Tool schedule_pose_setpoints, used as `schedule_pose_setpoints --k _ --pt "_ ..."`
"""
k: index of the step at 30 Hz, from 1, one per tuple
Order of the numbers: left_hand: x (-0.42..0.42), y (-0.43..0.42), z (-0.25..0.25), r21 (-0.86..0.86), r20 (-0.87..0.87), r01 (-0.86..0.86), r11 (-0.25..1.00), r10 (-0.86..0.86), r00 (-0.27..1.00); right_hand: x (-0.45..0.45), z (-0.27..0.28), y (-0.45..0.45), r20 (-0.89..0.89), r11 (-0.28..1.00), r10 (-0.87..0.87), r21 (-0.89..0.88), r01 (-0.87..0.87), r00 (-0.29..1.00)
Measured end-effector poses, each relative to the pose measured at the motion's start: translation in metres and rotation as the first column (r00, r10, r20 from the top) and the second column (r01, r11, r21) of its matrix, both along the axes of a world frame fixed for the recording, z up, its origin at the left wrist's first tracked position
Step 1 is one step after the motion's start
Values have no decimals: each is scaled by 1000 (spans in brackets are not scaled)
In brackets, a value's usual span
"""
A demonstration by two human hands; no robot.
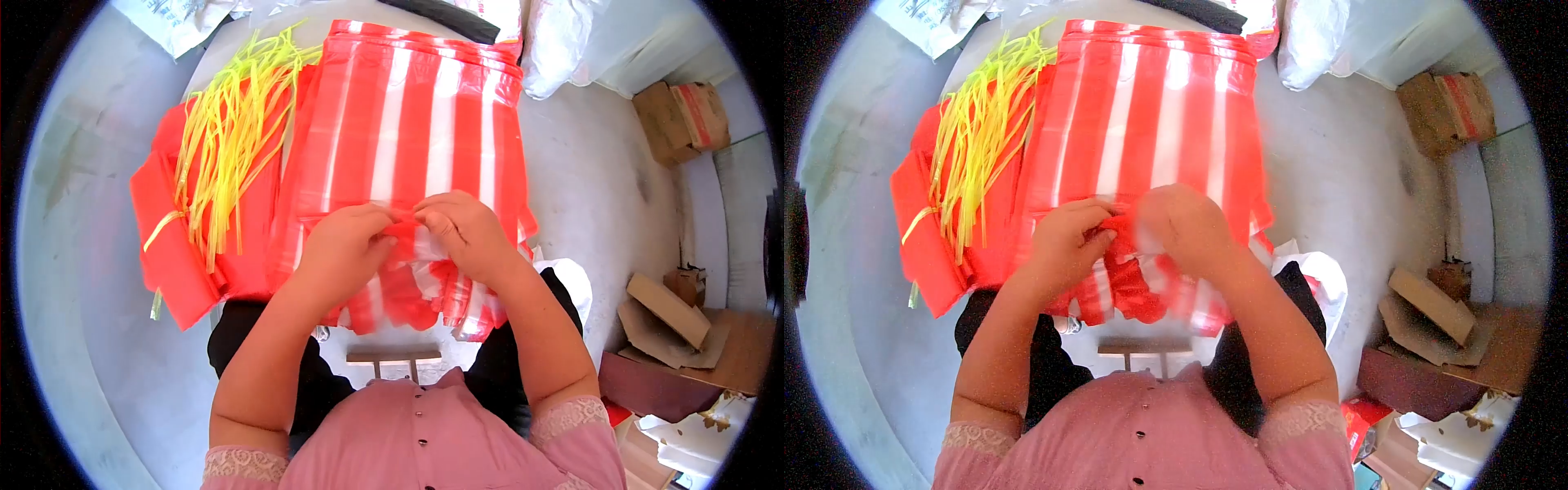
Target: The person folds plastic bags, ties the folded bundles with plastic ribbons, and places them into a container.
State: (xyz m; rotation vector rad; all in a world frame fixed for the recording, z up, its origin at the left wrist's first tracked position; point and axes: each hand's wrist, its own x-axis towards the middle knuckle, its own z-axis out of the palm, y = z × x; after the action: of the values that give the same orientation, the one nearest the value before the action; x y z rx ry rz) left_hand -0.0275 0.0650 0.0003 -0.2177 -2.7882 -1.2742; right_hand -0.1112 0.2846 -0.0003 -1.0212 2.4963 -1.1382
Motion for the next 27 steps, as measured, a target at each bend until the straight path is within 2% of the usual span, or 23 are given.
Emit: schedule_pose_setpoints --k 4,7,10,14,20,23,26,27 --pt "-2 -1 -2 -39 164 -54 998 60 985 -9 2 30 78 984 -102 -141 112 992" --pt "-1 2 -3 235 321 -176 956 94 942 -14 9 52 177 958 -231 -127 255 957" --pt "-2 2 -16 328 263 -203 923 117 958 -16 12 72 182 927 -305 -169 336 935" --pt "-4 2 -3 279 277 -221 934 142 950 -16 14 95 200 933 -305 -135 335 931" --pt "-8 -2 -19 347 288 -251 904 152 945 -18 3 110 82 984 -152 -80 159 985" --pt "-10 -4 -25 346 283 -245 906 148 948 -12 9 102 20 991 -54 -120 56 998" --pt "-10 -4 -24 353 269 -226 908 133 954 -2 16 94 420 959 -5 -254 123 907" --pt "-10 -4 -24 356 275 -225 907 129 953 -3 15 95 479 950 52 -293 104 876"
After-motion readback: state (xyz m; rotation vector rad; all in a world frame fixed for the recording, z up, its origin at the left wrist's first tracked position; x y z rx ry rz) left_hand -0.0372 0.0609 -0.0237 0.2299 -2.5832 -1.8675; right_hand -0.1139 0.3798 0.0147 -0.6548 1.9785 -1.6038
